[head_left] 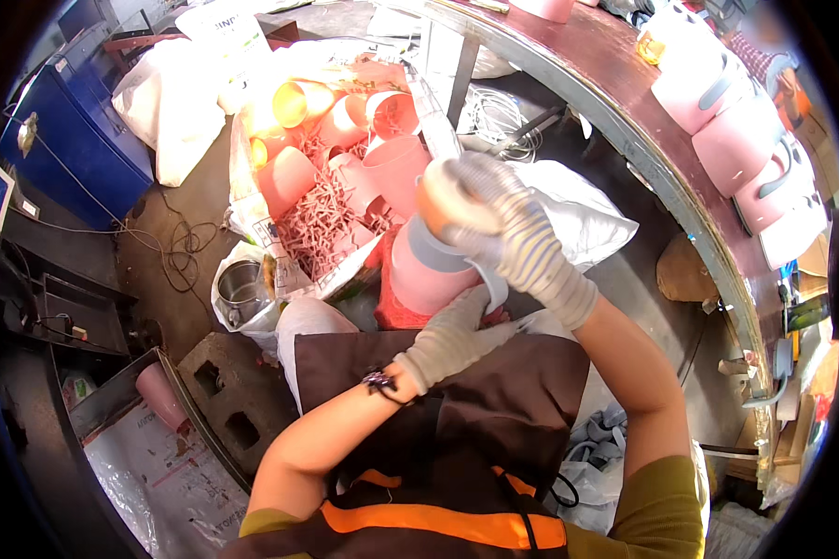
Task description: The person assembles pink thermal jugs by inserting a metal flask into the plastic casing and attaching the lid by hand.
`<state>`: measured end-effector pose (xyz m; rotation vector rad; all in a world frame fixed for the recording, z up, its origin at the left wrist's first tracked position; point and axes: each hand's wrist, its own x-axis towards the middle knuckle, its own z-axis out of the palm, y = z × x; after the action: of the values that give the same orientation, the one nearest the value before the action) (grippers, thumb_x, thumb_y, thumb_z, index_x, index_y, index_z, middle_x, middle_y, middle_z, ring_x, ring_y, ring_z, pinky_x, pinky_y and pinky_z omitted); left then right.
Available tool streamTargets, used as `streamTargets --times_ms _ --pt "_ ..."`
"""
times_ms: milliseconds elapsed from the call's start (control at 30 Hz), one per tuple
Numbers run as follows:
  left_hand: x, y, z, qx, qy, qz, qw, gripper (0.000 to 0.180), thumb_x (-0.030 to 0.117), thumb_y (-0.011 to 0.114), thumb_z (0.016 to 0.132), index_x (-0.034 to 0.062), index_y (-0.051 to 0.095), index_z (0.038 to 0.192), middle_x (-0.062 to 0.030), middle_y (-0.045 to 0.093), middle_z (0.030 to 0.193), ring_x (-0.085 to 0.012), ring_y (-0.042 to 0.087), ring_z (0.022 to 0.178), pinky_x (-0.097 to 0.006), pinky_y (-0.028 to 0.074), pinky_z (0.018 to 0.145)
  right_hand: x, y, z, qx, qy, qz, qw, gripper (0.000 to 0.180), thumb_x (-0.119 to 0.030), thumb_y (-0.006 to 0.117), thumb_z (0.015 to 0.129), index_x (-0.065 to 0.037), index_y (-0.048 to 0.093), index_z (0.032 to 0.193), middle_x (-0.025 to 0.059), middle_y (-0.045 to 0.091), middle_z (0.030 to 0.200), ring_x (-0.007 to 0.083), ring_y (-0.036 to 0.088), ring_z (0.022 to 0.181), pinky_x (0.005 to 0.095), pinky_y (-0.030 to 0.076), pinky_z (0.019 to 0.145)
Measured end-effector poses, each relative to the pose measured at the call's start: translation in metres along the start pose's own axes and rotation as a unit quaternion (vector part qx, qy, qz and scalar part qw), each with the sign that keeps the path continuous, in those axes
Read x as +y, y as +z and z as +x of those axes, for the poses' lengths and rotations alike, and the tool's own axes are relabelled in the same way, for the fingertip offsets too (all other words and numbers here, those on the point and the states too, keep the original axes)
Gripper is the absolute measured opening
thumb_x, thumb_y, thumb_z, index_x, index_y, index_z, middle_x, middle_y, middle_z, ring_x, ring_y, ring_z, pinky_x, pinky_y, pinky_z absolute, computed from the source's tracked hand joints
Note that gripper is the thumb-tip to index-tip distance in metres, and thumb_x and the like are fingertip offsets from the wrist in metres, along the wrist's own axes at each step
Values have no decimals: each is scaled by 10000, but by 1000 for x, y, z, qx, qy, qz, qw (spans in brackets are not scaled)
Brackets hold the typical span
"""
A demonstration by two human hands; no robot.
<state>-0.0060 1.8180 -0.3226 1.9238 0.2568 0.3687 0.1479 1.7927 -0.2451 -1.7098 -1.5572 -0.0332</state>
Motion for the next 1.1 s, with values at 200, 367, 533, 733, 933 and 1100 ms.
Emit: streamTargets --times_ms 200,367,533,733,933,1100 --pt "5 -30 -22 63 -11 19 998 187 215 622 928 40 665 978 -105 678 826 -232 652 768 -340 500 720 68 20 -31 180 168 129 961 584 -318 714 830 -71 523 1323 184 550 1227 356 536 1113 411 448 964" --pt "31 -85 -45 26 -115 -177 977 176 176 610 943 25 646 1027 11 648 839 -44 523 614 -192 417 531 83 104 -91 -104 178 -281 937 692 -369 770 734 -176 499 1341 116 456 1383 346 389 1305 499 399 1013" --pt "84 -102 -18 68 -138 -159 975 252 239 544 978 43 621 1115 -15 691 871 -47 550 657 -195 434 556 14 42 -102 11 119 140 983 446 -207 691 826 -43 598 1230 188 578 1268 348 532 1201 424 418 1016" --pt "144 -55 32 58 207 203 955 449 155 703 816 -23 566 1205 -232 616 1144 -398 630 1015 -427 513 892 -59 -24 -85 137 276 514 800 419 -153 703 826 -34 519 1183 67 607 1066 153 571 964 285 469 824" --pt "131 -60 14 25 283 114 952 407 113 707 802 15 597 1182 -199 609 1196 -355 606 1080 -394 498 913 -17 -142 -92 365 148 264 880 292 -389 506 1007 -111 511 915 -39 493 682 43 407 519 193 304 452" --pt "49 -57 -46 61 127 153 978 257 88 694 796 45 663 1047 -154 661 1083 -331 627 989 -403 491 880 12 -221 -58 514 195 -3 835 363 -415 396 1032 -91 557 1056 -17 547 804 86 489 665 220 366 518"
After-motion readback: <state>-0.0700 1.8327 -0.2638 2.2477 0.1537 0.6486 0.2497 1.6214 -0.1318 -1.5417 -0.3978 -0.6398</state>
